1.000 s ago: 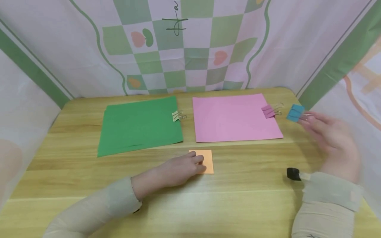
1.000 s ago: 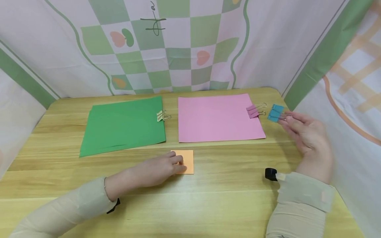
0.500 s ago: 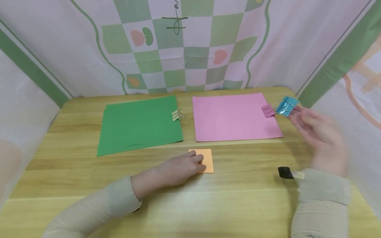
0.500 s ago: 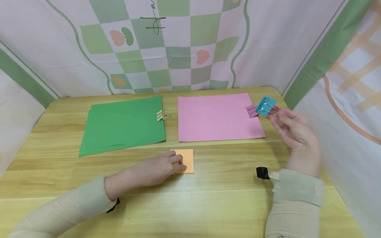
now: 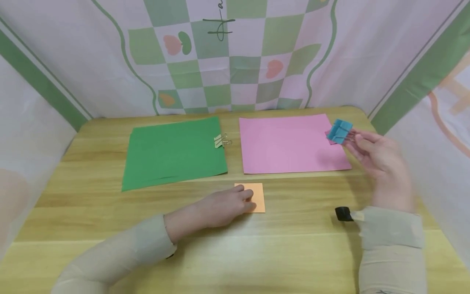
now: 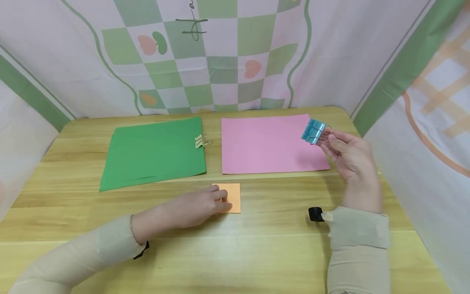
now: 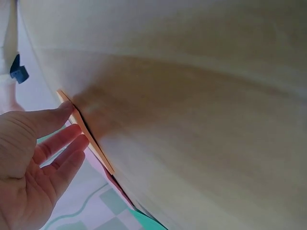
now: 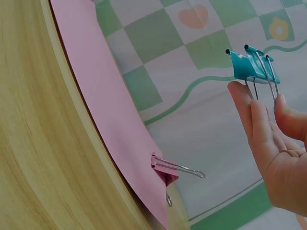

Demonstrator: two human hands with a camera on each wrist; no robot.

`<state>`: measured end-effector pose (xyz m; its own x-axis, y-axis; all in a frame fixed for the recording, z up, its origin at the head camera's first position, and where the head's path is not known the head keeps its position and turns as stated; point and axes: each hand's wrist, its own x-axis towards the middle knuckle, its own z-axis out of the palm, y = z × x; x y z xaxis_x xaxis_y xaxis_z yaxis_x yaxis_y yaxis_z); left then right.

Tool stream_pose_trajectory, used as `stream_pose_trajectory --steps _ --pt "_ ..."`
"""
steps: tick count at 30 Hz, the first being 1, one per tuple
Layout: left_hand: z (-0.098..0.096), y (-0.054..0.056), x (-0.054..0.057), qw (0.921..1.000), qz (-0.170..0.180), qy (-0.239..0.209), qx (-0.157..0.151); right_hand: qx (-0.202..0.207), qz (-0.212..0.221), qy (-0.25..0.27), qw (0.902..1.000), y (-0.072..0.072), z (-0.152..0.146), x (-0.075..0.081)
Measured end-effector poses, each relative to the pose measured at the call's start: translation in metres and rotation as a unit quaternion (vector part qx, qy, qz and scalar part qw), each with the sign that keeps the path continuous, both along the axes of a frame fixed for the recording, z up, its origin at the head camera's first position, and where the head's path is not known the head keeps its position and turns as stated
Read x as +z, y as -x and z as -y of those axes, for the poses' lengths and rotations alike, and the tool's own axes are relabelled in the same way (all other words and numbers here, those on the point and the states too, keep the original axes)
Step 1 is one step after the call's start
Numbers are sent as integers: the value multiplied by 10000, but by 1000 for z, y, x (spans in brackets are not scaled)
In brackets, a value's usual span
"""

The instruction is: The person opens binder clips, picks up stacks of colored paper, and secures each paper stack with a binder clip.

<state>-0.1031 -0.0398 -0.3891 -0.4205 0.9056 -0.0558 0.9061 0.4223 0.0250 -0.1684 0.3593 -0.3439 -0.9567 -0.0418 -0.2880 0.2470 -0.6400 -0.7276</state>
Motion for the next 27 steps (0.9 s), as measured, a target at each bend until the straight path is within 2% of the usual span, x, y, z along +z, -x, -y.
stream_pose_trajectory --steps 7,16,18,21,25,27 --pt "1 2 3 9999 -87 0 -137 -7 35 -76 10000 1 2 0" --pt "6 5 5 9992 272 -200 -207 -35 68 -218 9997 2 4 1" --pt "7 6 5 9990 234 -372 -73 -28 45 -313 9995 2 5 2" --pt "6 9 5 9974 243 -532 413 38 54 -582 9983 3 7 1" --pt "5 14 7 9913 473 -631 1051 245 -7 -823 9963 3 11 -2" --pt "5 16 8 9888 595 -643 1204 343 -55 -903 9953 3 13 -3"
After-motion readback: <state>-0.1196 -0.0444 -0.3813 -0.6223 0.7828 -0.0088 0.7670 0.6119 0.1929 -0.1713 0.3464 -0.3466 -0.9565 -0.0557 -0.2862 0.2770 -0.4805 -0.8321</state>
